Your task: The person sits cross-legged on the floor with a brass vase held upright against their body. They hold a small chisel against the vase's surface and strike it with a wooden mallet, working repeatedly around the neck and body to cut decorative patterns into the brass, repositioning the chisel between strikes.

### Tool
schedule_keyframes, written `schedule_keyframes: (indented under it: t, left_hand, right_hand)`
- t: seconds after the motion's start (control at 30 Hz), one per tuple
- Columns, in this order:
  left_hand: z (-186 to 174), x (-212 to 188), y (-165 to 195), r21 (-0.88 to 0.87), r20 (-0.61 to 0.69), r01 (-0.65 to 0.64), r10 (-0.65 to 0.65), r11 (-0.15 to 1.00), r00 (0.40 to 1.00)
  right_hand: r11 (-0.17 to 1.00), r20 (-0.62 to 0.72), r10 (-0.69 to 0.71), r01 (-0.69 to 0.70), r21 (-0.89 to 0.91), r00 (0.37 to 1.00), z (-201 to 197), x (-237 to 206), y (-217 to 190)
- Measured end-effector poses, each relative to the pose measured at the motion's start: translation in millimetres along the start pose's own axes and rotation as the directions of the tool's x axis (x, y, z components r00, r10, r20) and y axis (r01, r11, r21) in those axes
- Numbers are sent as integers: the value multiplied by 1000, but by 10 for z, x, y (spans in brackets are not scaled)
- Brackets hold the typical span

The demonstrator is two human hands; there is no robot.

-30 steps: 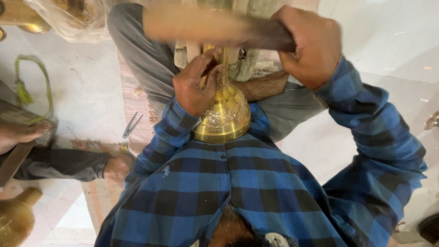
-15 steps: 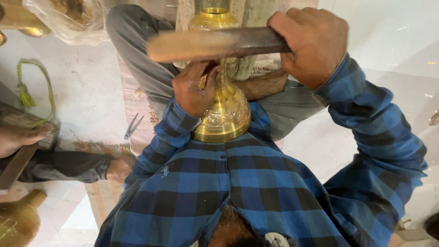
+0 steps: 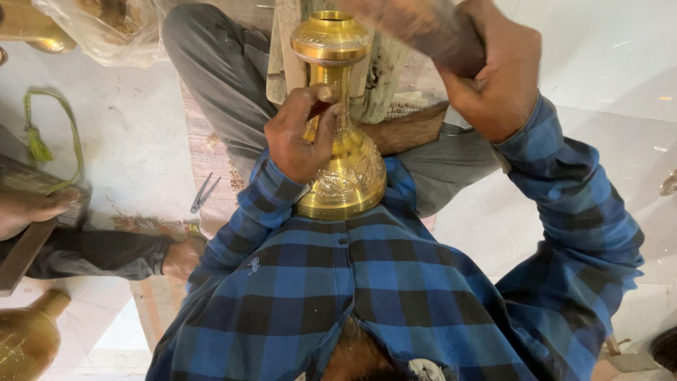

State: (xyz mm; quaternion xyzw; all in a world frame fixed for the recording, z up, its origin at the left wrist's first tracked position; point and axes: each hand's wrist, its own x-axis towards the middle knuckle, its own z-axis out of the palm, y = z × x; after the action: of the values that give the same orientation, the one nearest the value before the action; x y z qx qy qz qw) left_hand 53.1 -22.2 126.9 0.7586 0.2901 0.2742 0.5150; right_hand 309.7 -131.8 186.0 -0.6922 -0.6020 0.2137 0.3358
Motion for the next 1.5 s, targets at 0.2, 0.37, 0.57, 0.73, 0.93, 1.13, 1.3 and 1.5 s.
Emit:
schedule_keyframes:
  t: [0.2, 0.37, 0.57, 0.73, 0.93, 1.13, 1.3, 1.5]
  left_hand:
    - [-35, 53, 1, -42, 49, 15, -13, 999, 999]
    - [-36, 59, -8, 14, 65, -33, 32, 999, 997]
    - [-38, 51, -42, 73, 76, 2, -8, 997, 997]
    - [-28, 66, -16, 65, 60, -3, -1, 998, 998]
    - [-56, 85, 34, 41, 80, -29, 26, 999, 996]
    - [-33, 61, -10, 90, 61, -52, 47, 995, 997]
    - [-40, 33, -50, 172, 54, -67, 58, 983, 997]
    - [-42, 53, -18, 170, 62, -45, 35, 984, 997]
  right_hand:
    - [993, -8, -11, 10, -114, 1000, 83, -88, -4]
    - [984, 34, -9, 15, -177, 999, 92, -68, -28]
    - [971, 61, -55, 68, -228, 997, 92, -45, -42]
    - [1000, 39, -13, 13, -1, 999, 164, -31, -30]
    - [1000, 63, 14, -15, 15, 998, 199, -25, -7]
    - [988, 112, 78, -92, 121, 991, 227, 45, -87]
    - [913, 154, -63, 119, -389, 986, 86, 104, -95]
    - [861, 174, -61, 140, -488, 983, 50, 65, -82]
